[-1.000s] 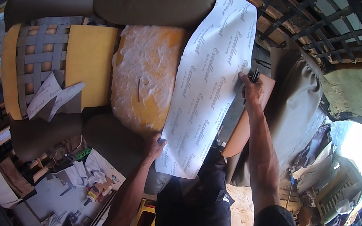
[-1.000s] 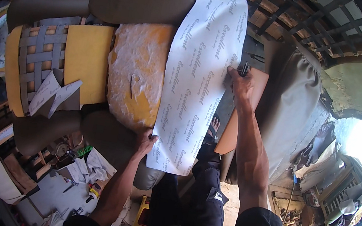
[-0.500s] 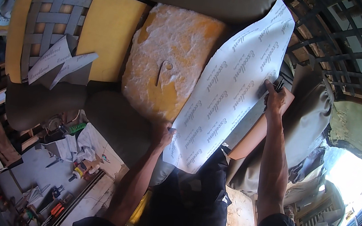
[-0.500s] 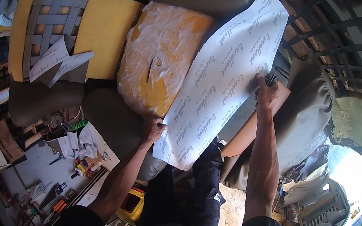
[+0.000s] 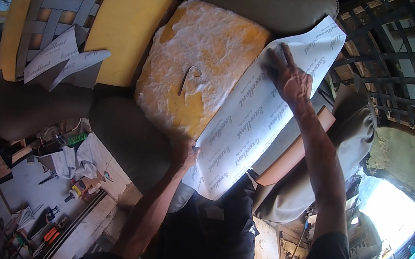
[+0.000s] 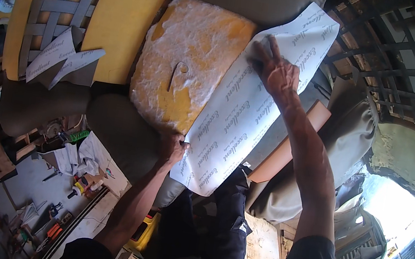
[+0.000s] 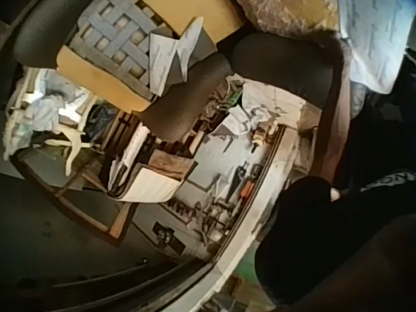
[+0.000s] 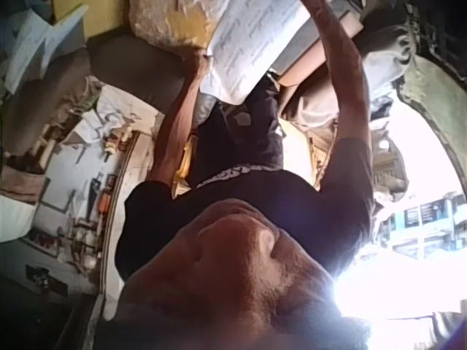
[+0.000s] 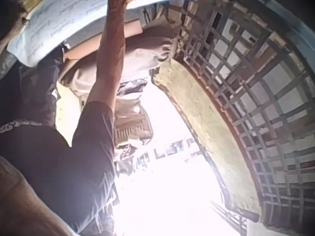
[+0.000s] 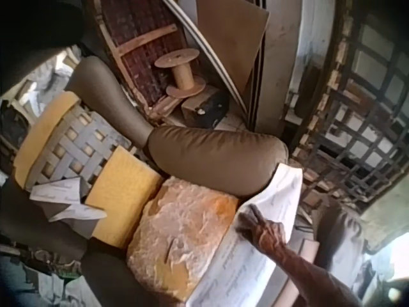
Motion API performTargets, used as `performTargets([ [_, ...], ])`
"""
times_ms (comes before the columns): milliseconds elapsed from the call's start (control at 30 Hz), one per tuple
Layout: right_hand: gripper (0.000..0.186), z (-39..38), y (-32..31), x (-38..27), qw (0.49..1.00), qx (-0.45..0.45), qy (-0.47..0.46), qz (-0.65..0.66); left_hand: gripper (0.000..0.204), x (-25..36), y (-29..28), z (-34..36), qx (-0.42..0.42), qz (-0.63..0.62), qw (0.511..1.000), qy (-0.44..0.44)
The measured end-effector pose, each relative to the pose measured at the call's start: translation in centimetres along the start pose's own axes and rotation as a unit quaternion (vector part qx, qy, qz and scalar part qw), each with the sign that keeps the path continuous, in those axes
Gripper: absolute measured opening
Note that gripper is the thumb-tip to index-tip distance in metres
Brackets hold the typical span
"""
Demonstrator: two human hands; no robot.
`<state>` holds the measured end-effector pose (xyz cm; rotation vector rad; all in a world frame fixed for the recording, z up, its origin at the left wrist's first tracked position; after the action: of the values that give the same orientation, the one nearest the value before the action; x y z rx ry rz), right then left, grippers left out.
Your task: The person cuts a white sheet of material with orange-handled scissors on a tiled floor. They then place the sheet over the foam padding of a sofa cushion and mark a curved line with a pen. Finally, they use a metal ruler and a pen to mark straight lines on the material before cutting out the shape with scissors.
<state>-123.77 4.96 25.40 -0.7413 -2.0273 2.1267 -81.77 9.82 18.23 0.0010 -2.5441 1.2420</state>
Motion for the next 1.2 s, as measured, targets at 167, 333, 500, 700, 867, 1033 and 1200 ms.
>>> performTargets([
  [167, 0.047, 1.9, -0.4, 0.1, 0.999, -0.025, -0.045, 0.015, 0.030, 1.0, -0.3, 0.0, -0.017, 0.033, 0.999, -0.008],
  [333, 0.043, 2.5, -1.0, -0.3, 0.998, -0.028, -0.053, 0.022, 0.029, 1.0, 0.1, 0.4, -0.026, 0.049, 0.998, 0.007],
  [500, 0.043, 3.2, -0.1, -1.5, 0.996, -0.044, -0.071, 0.031, 0.032, 0.3, -0.3, 0.4, 0.018, 0.151, 0.988, 0.026],
  [700, 0.052, 2.0, -0.8, 0.0, 0.997, -0.048, -0.008, 0.054, 0.051, 16.1, -8.4, -0.4, 0.218, -0.005, 0.962, 0.162],
  [867, 0.051, 1.5, -0.6, 1.5, 0.996, -0.012, -0.027, 0.081, 0.046, 28.4, -6.9, 3.9, 0.209, -0.198, 0.913, 0.289],
  [1033, 0.043, 2.1, -0.8, 2.9, 0.990, 0.026, -0.026, 0.137, 0.053, 31.5, -2.9, 8.8, 0.190, -0.046, 0.933, 0.302],
  [1200, 0.049, 1.7, 1.3, 6.2, 0.991, 0.056, -0.030, 0.118, 0.047, 30.9, -4.2, 8.4, 0.156, -0.119, 0.915, 0.352],
])
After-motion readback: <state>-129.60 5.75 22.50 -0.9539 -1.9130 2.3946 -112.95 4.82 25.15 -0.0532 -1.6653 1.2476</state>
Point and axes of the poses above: each hand's wrist, its own z-axis towards the middle knuckle, its own y-axis out of the palm, x = y × z, the point moved 10 cm from there along z, towards the middle knuckle, and after that the axes turned 8 degrees about x, right-handed, at the moved point
